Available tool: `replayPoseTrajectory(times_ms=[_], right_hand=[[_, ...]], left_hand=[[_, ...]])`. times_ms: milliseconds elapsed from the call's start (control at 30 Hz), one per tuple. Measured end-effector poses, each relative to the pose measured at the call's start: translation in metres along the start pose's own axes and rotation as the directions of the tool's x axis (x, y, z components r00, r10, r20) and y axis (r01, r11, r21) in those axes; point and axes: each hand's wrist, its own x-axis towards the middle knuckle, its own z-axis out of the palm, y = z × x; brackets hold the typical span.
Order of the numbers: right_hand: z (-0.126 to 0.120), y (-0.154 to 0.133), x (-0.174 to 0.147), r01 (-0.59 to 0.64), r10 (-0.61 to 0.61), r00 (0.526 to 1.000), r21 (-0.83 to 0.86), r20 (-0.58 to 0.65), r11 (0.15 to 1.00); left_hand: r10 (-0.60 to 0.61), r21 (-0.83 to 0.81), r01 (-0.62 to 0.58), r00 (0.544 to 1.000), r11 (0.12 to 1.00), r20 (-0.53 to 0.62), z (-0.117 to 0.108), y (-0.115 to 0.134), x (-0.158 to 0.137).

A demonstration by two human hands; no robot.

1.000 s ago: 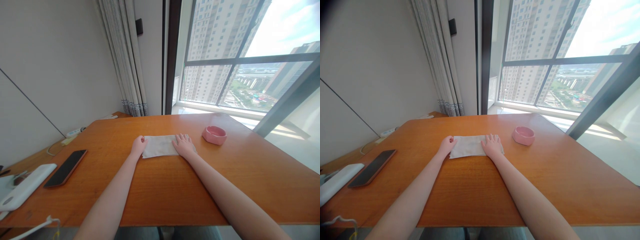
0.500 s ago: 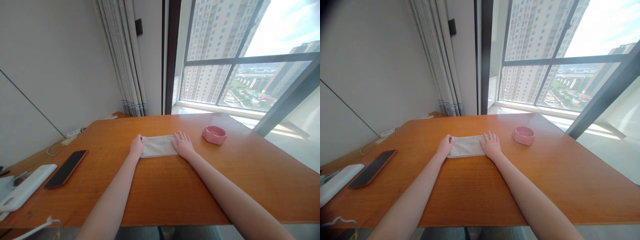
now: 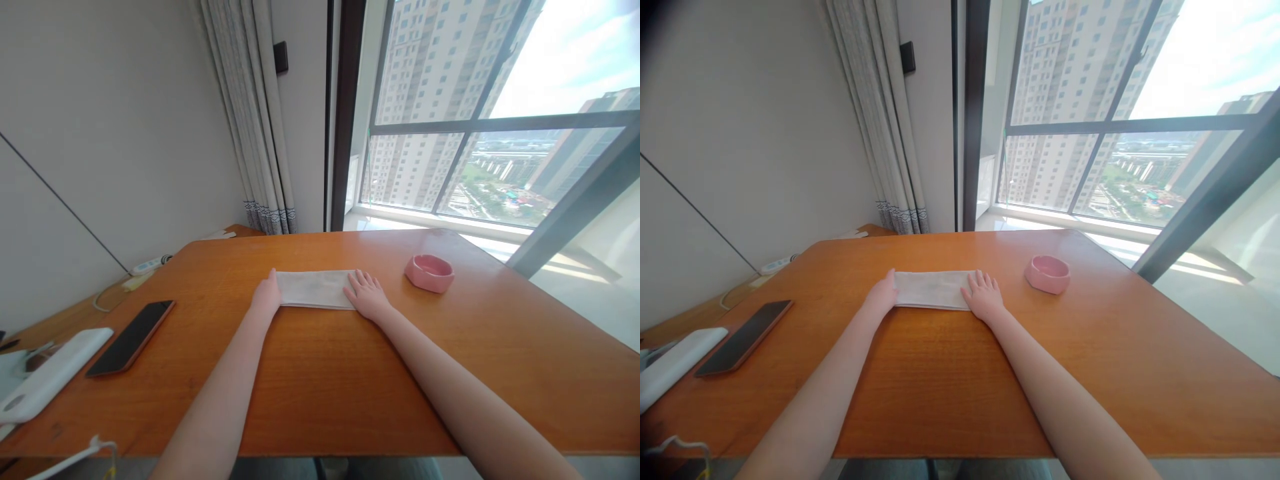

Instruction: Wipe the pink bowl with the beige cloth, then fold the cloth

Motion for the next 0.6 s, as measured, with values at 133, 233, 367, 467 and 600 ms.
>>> replayPoseTrajectory(times_ms=[133, 233, 367, 467, 600], right_hand=[[0.001, -0.003, 0.0, -0.031, 0.031, 0.999, 0.01, -0.012, 0.999], [0.003, -0.004, -0.001, -0.023, 0.024, 1.0, 0.026, -0.01, 0.999], [0.003, -0.004, -0.002, -0.047, 0.046, 0.999, 0.034, 0.022, 0.998], [0.001, -0.001, -0.002, -0.045, 0.044, 0.999, 0.071, 0.023, 0.996], [-0.001, 0.001, -0.003, 0.021, -0.023, 0.999, 0.082, 0.033, 0.996]], left_hand=[[-0.023, -0.021, 0.023, 1.0, 1.0, -0.014, 0.0, -0.013, 0.007], [-0.037, -0.039, 0.038, 0.999, 0.999, 0.026, -0.001, -0.012, 0.006], [-0.026, -0.053, 0.031, 0.995, 0.998, 0.092, -0.006, -0.012, 0.005], [-0.045, -0.077, 0.045, 0.999, 0.996, -0.003, -0.013, -0.019, 0.007], [-0.075, -0.227, 0.018, 0.967, 0.974, -0.244, -0.022, -0.024, 0.008]])
